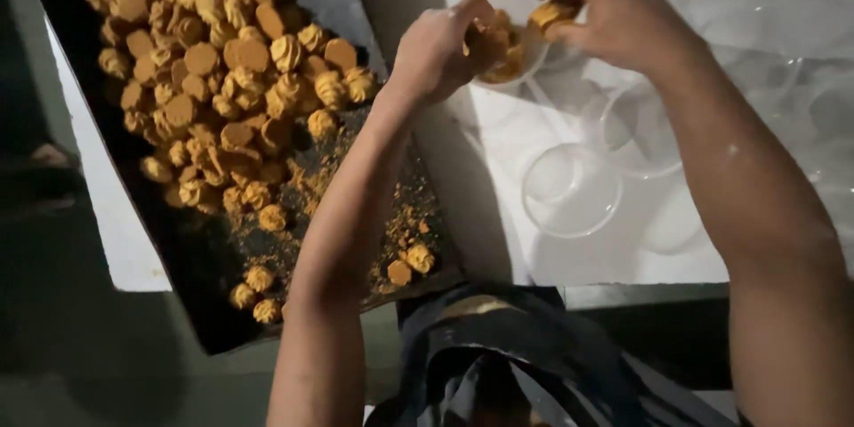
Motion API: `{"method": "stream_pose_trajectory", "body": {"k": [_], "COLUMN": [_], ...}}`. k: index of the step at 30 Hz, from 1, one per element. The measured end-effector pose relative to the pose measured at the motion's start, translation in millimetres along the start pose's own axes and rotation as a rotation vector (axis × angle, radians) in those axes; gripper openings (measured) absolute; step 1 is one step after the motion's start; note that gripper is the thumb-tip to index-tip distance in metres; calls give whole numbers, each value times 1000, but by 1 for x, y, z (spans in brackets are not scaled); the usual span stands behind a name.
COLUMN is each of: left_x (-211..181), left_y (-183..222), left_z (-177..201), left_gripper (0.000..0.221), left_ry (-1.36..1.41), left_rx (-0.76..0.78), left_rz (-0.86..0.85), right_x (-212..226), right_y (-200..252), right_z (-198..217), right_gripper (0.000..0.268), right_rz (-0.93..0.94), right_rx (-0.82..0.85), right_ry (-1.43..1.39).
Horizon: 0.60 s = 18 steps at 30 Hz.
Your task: The recorder prepares plastic cups and fills them with baked goods from a tray.
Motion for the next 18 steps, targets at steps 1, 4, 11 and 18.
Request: {"method": "stream_pose_trajectory", "body": {"k": [1,4,11,18], "left_x": [-2,9,34,17], "left_y": [-9,-19,14,9], "left_z": [-4,-21,-30,23], "left_gripper": [31,17,7,12], "left_ry": [-7,-73,-342,-357], "left_rx": [4,332,33,-259], "left_rz": [-7,341,109,107], "right_x": [-1,5,15,31], "right_y": [-7,-29,-64,-54], "right_z": [0,-5,-24,-39], "right_gripper": [38,40,45,31], "right_rz": [3,-9,0,300], "right_rx": [-9,123,478,288], "right_ry": [-4,262,407,670]}}
Point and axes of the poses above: each hand's wrist, its own y-axis away from the middle knuckle, its own z-axis out of the back of the hand, x = y × z, the point moved 2 cm from there along -y, towards the middle knuckle, and after that the axes turned 7 degrees about -z, right-handed, at the moved point
